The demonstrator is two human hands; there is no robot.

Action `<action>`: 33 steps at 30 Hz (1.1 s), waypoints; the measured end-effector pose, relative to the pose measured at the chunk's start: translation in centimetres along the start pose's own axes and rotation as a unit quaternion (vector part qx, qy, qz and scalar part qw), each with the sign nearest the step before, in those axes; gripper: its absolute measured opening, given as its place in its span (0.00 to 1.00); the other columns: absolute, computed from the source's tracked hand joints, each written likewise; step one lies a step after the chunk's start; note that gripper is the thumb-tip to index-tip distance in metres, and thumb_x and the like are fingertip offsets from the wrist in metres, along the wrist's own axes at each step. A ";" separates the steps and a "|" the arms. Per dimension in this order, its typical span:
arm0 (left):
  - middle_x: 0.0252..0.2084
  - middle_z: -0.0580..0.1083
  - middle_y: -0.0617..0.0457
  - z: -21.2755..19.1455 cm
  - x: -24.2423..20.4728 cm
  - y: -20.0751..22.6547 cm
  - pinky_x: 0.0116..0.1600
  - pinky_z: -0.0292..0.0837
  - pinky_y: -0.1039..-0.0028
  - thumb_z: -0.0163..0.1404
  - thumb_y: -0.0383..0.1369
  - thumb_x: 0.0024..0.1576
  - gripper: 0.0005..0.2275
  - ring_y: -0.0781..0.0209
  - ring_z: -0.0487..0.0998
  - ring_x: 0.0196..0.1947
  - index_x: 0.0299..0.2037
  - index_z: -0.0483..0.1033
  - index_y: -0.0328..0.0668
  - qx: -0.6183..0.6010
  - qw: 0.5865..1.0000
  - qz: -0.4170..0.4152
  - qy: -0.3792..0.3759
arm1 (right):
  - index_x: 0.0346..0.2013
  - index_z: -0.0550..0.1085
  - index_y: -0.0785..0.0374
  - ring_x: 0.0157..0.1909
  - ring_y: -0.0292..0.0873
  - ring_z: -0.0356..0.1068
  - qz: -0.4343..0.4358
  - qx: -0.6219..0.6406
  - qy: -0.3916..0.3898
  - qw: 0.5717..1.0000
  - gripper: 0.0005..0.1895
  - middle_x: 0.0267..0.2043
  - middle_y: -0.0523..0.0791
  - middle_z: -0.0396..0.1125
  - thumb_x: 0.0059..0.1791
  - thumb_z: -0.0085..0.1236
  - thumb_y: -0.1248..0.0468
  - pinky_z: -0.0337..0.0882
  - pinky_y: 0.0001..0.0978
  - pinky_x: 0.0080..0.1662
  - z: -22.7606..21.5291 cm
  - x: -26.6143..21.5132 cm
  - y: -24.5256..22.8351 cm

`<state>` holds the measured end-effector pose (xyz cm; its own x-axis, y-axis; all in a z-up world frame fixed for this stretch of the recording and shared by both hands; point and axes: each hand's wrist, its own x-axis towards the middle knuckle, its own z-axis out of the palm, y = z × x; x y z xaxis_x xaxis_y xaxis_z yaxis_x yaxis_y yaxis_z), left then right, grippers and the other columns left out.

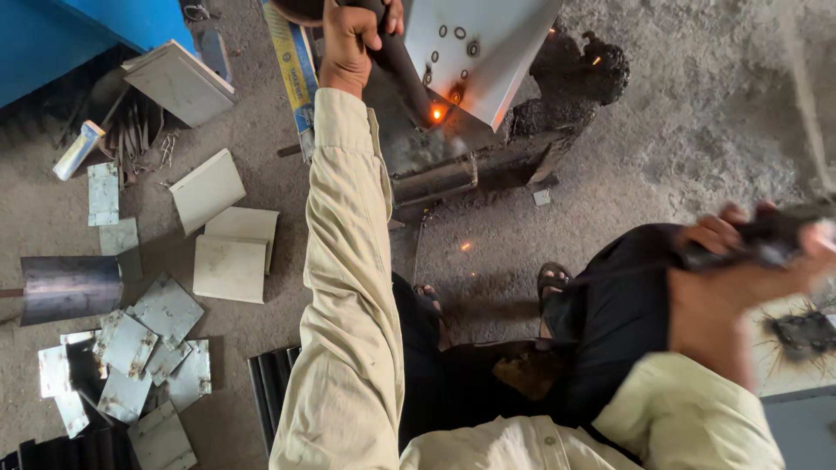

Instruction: The person welds a metal pipe to a flat metal sheet using a handheld welding torch, creating bright sparks. They then use a hammer to tap the welded joint and continue welding other sections of the pipe.

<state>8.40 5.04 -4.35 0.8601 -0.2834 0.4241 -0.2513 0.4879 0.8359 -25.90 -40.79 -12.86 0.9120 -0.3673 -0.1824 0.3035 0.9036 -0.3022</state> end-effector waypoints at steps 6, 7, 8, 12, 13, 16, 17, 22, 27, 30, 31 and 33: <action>0.29 0.67 0.44 0.8 0.0 0.4 0.38 0.72 0.59 0.42 0.19 0.32 0.15 0.48 0.69 0.27 0.33 0.67 0.30 -0.026 0.999 -0.020 0.021 | 0.41 0.64 0.67 0.37 0.38 0.63 0.067 0.244 0.044 0.967 0.10 0.36 0.44 0.60 0.63 0.40 0.63 0.70 0.27 0.45 -8.9 -5.2 -10.6; 0.28 0.67 0.44 0.8 0.1 0.5 0.40 0.72 0.60 0.42 0.20 0.33 0.13 0.48 0.70 0.28 0.31 0.67 0.31 0.004 1.000 -0.012 -0.007 | 0.42 0.65 0.68 0.39 0.41 0.64 0.042 0.214 0.070 0.973 0.12 0.37 0.45 0.61 0.63 0.40 0.62 0.72 0.31 0.48 -8.9 -6.3 -10.7; 0.27 0.68 0.44 0.6 0.3 0.7 0.41 0.72 0.62 0.42 0.20 0.34 0.10 0.48 0.71 0.29 0.28 0.67 0.31 0.032 0.999 -0.004 -0.037 | 0.43 0.67 0.69 0.42 0.44 0.66 -0.010 0.104 0.115 0.988 0.14 0.39 0.47 0.63 0.62 0.40 0.60 0.74 0.37 0.54 -8.6 -7.1 -10.4; 0.32 0.70 0.44 0.6 0.1 1.8 0.49 0.77 0.60 0.43 0.20 0.38 0.14 0.46 0.75 0.34 0.36 0.70 0.29 0.043 0.998 -0.030 -0.043 | 0.48 0.70 0.65 0.45 0.47 0.70 0.064 -0.238 0.285 0.926 0.22 0.43 0.48 0.69 0.59 0.34 0.51 0.73 0.41 0.55 -7.3 -9.4 -8.8; 0.32 0.72 0.44 1.1 -0.1 1.7 0.49 0.76 0.61 0.45 0.20 0.40 0.12 0.46 0.76 0.35 0.36 0.71 0.29 0.065 0.998 -0.011 -0.022 | 0.50 0.70 0.65 0.46 0.48 0.70 0.106 -0.308 0.292 0.899 0.22 0.44 0.49 0.70 0.60 0.33 0.51 0.72 0.42 0.54 -7.7 -9.7 -9.4; 0.34 0.76 0.43 3.1 0.1 1.1 0.48 0.75 0.64 0.54 0.25 0.48 0.10 0.49 0.78 0.36 0.38 0.72 0.29 0.177 0.979 0.076 0.060 | 0.56 0.70 0.64 0.47 0.50 0.72 0.200 -0.490 0.282 0.800 0.24 0.46 0.51 0.72 0.61 0.32 0.50 0.71 0.43 0.52 -11.1 -8.6 -11.4; 0.35 0.76 0.43 4.3 0.3 0.2 0.47 0.74 0.65 0.58 0.29 0.52 0.12 0.50 0.77 0.37 0.40 0.72 0.28 0.237 0.959 0.123 0.100 | 0.58 0.70 0.64 0.47 0.51 0.72 0.219 -0.548 0.273 0.760 0.25 0.46 0.51 0.73 0.61 0.31 0.50 0.71 0.43 0.52 -12.5 -7.9 -12.2; 0.37 0.80 0.42 6.8 1.1 -2.4 0.56 0.76 0.70 0.60 0.42 0.60 0.20 0.48 0.78 0.37 0.44 0.75 0.26 0.496 0.826 0.085 0.254 | 0.59 0.74 0.62 0.44 0.50 0.75 0.105 -0.794 0.195 0.567 0.23 0.42 0.52 0.76 0.61 0.38 0.51 0.71 0.42 0.47 -12.8 -5.6 -17.3; 0.47 0.79 0.41 7.8 -0.2 -0.6 0.56 0.75 0.64 0.59 0.32 0.57 0.20 0.47 0.82 0.45 0.55 0.71 0.27 0.422 0.854 0.169 0.253 | 0.45 0.81 0.64 0.32 0.34 0.71 -0.234 -0.797 0.143 0.538 0.15 0.28 0.46 0.73 0.61 0.55 0.56 0.69 0.30 0.40 -6.4 -6.7 -15.1; 0.35 0.75 0.46 9.1 -2.5 0.8 0.46 0.73 0.69 0.58 0.27 0.55 0.12 0.58 0.75 0.34 0.45 0.72 0.27 0.404 0.856 0.190 0.261 | 0.46 0.81 0.63 0.29 0.32 0.65 -0.253 -0.746 0.128 0.602 0.10 0.26 0.44 0.72 0.58 0.56 0.61 0.65 0.28 0.34 -4.9 -6.0 -10.9; 0.32 0.74 0.48 9.5 -3.1 1.1 0.43 0.72 0.71 0.58 0.27 0.55 0.11 0.61 0.73 0.32 0.43 0.72 0.28 0.385 0.867 0.173 0.267 | 0.48 0.82 0.63 0.28 0.34 0.63 -0.232 -0.728 0.136 0.631 0.11 0.27 0.44 0.72 0.55 0.57 0.62 0.63 0.29 0.30 -4.6 -5.5 -9.6; 0.29 0.74 0.51 9.8 -4.4 1.3 0.39 0.71 0.73 0.59 0.25 0.54 0.09 0.66 0.72 0.29 0.40 0.72 0.29 0.349 0.883 0.154 0.274 | 0.46 0.81 0.66 0.31 0.31 0.65 -0.253 -0.654 0.029 0.712 0.10 0.29 0.43 0.69 0.57 0.55 0.66 0.65 0.23 0.34 -4.4 -4.4 -6.4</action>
<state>-0.02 -1.16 -1.71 0.7409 0.3090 0.5962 -0.5588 -0.2088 0.8026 -33.04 -45.90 -14.21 0.7533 -0.6152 0.2327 0.0377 -0.3129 -0.9490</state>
